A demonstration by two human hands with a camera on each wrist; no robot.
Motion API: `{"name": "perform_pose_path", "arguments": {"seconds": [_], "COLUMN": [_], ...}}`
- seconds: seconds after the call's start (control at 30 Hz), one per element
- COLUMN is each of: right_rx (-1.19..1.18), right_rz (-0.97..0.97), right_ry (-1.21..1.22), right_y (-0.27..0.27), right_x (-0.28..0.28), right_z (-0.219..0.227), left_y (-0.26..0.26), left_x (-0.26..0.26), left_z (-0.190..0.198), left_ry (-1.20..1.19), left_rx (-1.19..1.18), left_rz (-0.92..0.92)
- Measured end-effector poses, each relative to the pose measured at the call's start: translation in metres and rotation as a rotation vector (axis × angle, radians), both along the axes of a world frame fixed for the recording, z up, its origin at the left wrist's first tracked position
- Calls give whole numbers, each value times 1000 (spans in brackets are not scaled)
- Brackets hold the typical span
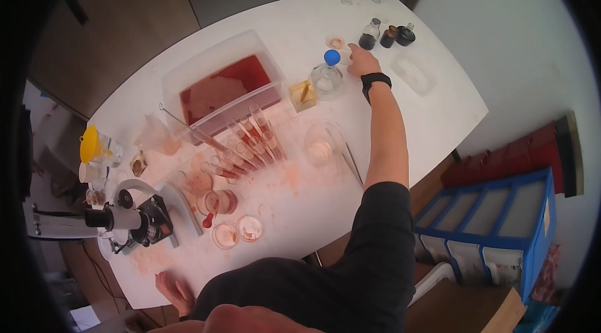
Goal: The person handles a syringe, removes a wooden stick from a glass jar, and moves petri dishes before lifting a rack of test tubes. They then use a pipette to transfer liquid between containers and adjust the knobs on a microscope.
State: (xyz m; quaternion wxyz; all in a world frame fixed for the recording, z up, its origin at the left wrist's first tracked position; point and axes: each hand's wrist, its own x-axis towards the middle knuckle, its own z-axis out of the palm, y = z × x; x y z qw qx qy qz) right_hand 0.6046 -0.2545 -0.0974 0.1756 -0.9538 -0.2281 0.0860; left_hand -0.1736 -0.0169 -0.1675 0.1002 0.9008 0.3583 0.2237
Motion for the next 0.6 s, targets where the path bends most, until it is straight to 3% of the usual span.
{"name": "perform_pose_path", "arguments": {"seconds": [0.13, 0.6], "right_rx": [-139, -185], "right_rz": [24, -26], "right_ry": [-229, -94], "right_y": [-22, 10], "right_x": [-9, 20], "right_z": [-3, 0], "left_y": [3, -2], "left_x": [2, 7], "left_z": [0, 4], "left_ry": [2, -59], "left_rx": [-11, 28], "left_rz": [-42, -28]}}
